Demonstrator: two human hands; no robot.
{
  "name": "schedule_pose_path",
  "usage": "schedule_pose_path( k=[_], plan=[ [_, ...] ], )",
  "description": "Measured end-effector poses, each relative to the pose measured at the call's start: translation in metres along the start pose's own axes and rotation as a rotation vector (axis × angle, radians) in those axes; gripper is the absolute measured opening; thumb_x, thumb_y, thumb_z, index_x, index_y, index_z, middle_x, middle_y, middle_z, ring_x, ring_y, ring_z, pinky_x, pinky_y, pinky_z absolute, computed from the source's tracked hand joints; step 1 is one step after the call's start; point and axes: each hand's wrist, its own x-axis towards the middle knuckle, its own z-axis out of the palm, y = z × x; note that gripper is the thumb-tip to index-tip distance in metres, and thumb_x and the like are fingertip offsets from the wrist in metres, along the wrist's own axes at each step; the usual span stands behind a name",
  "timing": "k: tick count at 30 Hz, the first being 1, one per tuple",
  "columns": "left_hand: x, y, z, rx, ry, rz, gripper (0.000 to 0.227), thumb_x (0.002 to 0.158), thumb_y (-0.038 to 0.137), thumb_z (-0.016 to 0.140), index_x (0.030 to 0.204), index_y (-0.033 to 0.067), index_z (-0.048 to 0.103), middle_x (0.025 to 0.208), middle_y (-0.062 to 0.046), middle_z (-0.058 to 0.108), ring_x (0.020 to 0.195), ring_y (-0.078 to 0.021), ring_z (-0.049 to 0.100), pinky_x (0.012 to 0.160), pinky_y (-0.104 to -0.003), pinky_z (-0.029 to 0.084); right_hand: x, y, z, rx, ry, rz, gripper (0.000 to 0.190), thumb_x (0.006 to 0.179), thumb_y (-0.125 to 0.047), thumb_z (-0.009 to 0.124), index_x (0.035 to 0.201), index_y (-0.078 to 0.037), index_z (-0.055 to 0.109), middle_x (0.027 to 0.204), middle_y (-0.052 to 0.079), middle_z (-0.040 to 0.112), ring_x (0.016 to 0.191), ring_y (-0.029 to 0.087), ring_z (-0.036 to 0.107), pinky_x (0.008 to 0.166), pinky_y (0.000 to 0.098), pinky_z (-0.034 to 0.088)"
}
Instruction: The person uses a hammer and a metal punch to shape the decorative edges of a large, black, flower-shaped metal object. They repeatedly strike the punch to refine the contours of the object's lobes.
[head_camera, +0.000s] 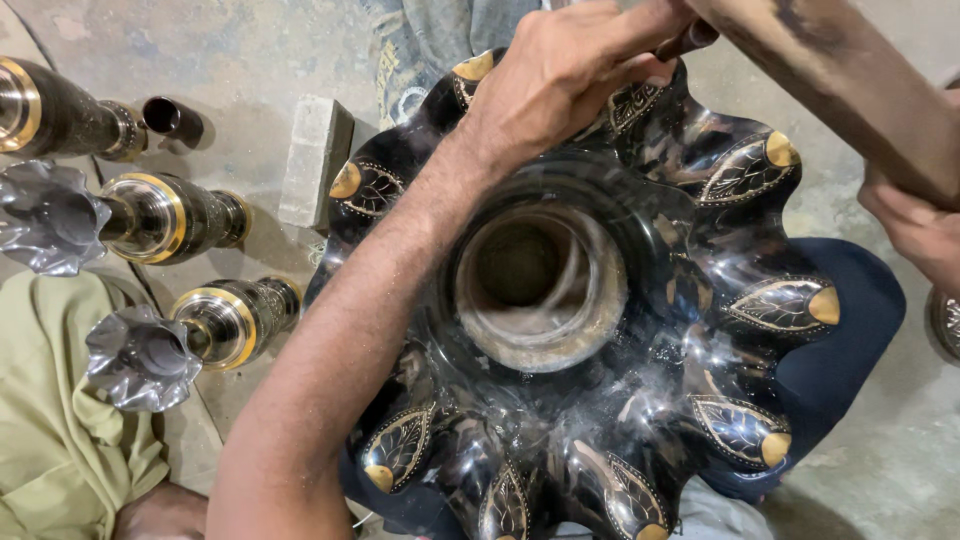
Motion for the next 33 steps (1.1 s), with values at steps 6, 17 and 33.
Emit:
schedule_pose_path(
  k=[6, 17, 33],
  plan=[
    [0.001, -0.008, 0.004, 0.030, -0.004, -0.006, 0.041, 0.103, 0.014, 0.078, 0.138, 0.0194, 0.058, 0.112, -0.003, 0.075, 0.100, -0.0197, 0.076, 0.088, -0.037, 0.063, 0.014, 0.023, 0.002, 1.138, 0.091, 0.415, 0.017, 0.115, -0.011, 0.059, 0.111, 0.006, 0.055, 0.090, 0.011, 0.057, 0.085, 0.017, 0.060, 0.080, 0.0278, 0.048],
    [0.001, -0.010, 0.005, 0.026, 0.000, -0.002, 0.042, 0.101, 0.017, 0.078, 0.138, 0.0203, 0.059, 0.112, -0.001, 0.076, 0.101, -0.0187, 0.077, 0.088, -0.034, 0.064, 0.024, 0.088, -0.004, 0.748, 0.036, 0.345, 0.021, 0.112, -0.013, 0.061, 0.120, 0.006, 0.060, 0.092, 0.009, 0.062, 0.089, 0.015, 0.065, 0.073, 0.0253, 0.054],
    [-0.001, -0.011, 0.002, 0.059, -0.030, 0.007, 0.041, 0.099, 0.017, 0.078, 0.137, 0.0208, 0.061, 0.116, -0.001, 0.074, 0.105, -0.0197, 0.075, 0.090, -0.035, 0.063, 0.035, 0.097, 0.008, 0.192, 0.069, 0.111, 0.030, 0.110, -0.022, 0.053, 0.131, -0.003, 0.059, 0.121, 0.007, 0.064, 0.113, 0.013, 0.065, 0.081, 0.0244, 0.056]
  ],
)
